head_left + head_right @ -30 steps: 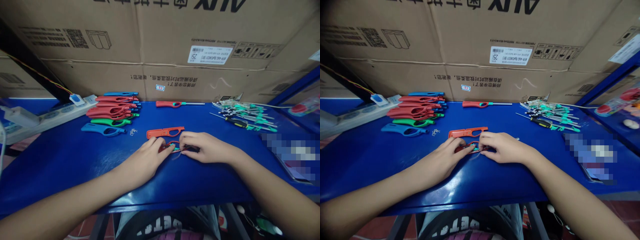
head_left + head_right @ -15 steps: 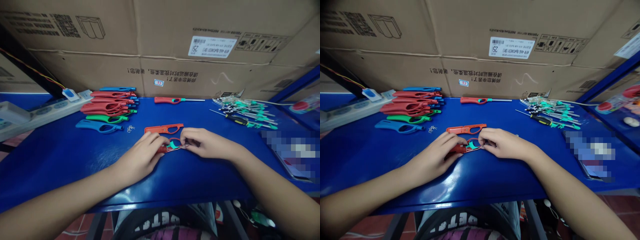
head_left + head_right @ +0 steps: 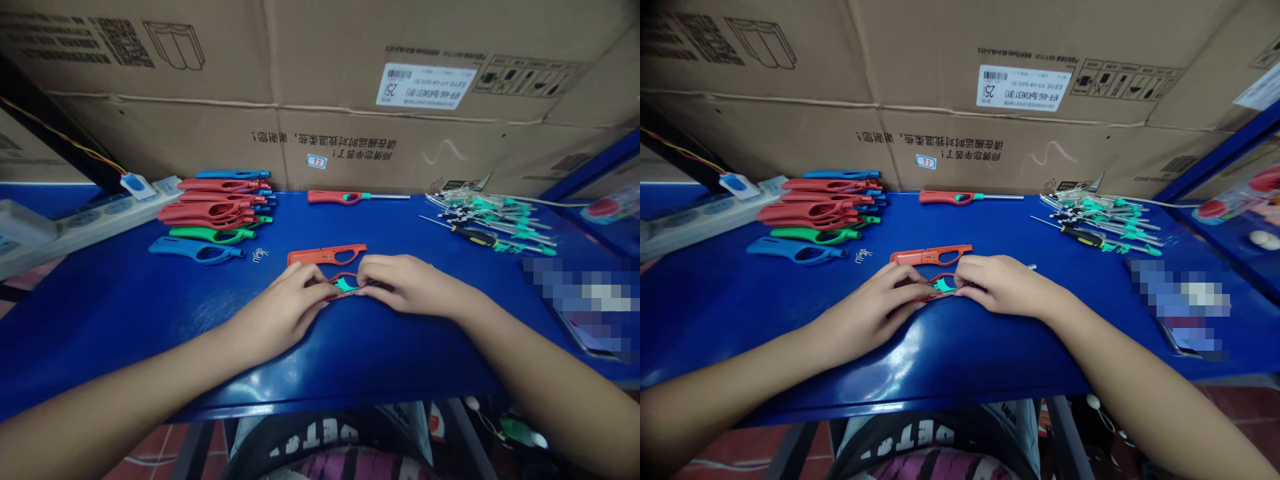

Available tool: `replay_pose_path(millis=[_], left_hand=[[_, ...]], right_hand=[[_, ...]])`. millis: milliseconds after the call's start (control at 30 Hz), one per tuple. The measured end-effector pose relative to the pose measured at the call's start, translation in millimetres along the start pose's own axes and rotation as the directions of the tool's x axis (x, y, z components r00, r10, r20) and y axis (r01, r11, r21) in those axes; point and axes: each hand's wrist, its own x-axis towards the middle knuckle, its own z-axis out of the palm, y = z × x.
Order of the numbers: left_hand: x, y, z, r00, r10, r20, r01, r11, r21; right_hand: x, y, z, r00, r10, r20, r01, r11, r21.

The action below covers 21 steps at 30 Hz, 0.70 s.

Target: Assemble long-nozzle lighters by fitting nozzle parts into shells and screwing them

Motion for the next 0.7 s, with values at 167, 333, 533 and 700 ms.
replay_pose_path(millis=[167,333,533,700], left_hand=[[-0.8,-0.5,0.4,1.000,0.011,-0.007,-0.011,1.000,0.020],[-1.4,-1.1,1.2,1.000,0.019,-0.008,-0.019,0.999,0.033],[-1.5,-0.4,0.6,1.000,0.023,-0.003,-0.022,0.999,0.049],[-0.9,2.3,1.6,0.999,0.026,-0.029,-0.025,0.998,0.058]], right_hand=[[0.7,-0.5,0.7,1.000,0.006,-0.003,-0.006,1.000,-0.011],[1.0,0.3,0.8,1.000,0.000,-0.022,0.000,1.000,-0.029],[-0.4,1.7,0.2,0.997,-0.065,-0.038,0.064,0.998,-0.027],[-1.4,-1.2,0.8,0.991,-0.135,-0.019,0.128,0.972,-0.198]])
